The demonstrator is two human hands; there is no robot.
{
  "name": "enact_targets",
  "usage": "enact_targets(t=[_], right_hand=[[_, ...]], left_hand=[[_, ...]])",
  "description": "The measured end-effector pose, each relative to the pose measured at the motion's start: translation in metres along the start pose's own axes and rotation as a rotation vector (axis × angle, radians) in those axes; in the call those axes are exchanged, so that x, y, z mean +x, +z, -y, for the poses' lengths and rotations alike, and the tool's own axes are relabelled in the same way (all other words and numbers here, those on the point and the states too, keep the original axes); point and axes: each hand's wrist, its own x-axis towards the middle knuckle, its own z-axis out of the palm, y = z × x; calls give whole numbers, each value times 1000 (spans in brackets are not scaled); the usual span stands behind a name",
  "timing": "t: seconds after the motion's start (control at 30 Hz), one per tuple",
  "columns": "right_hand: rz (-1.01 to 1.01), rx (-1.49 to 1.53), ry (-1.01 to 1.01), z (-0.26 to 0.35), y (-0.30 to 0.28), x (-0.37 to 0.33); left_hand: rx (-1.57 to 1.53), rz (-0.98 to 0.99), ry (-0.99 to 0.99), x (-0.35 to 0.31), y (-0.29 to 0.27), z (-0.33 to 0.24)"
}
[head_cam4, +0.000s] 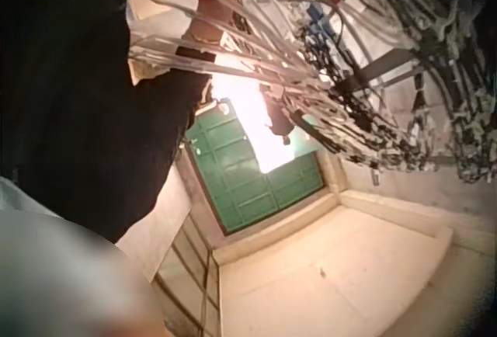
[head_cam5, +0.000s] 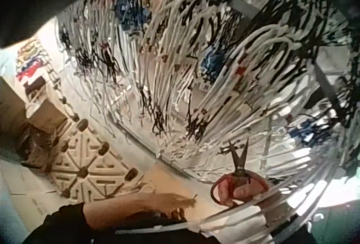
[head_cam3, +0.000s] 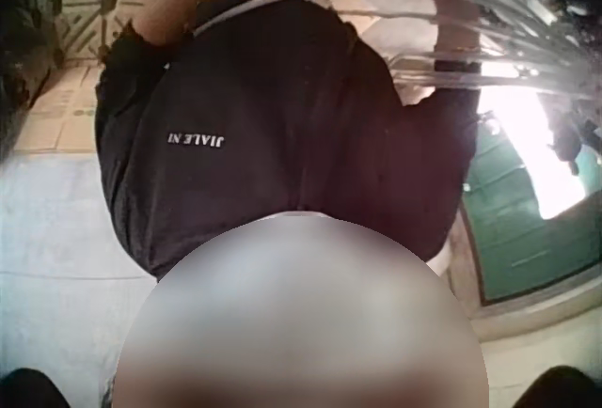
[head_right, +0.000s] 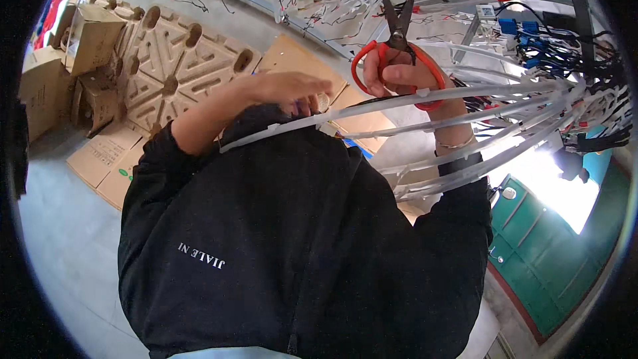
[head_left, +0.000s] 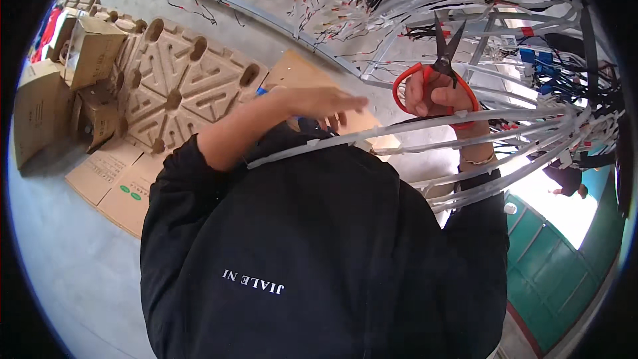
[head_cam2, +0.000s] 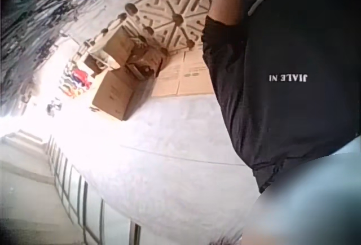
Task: The person is inspecting and trimming components of wire harnesses hanging on a rack.
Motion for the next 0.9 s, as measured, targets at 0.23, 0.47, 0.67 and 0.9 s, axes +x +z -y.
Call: enact_targets(t=[0.23,0.47,0.67,0.9], right_hand=[[-38,-66,21,-2,0,-7],[62,6,-122,0,10,-10],[112,30,-90,7,16,4],[165,-22,-133,8,14,6]], left_hand=[[-110,70,144,3,17,4],[-336,-620,572,-50,28,-20],[123,-1058,896,-87,61,-50],[398,-1021,1107,-102,58,-58]])
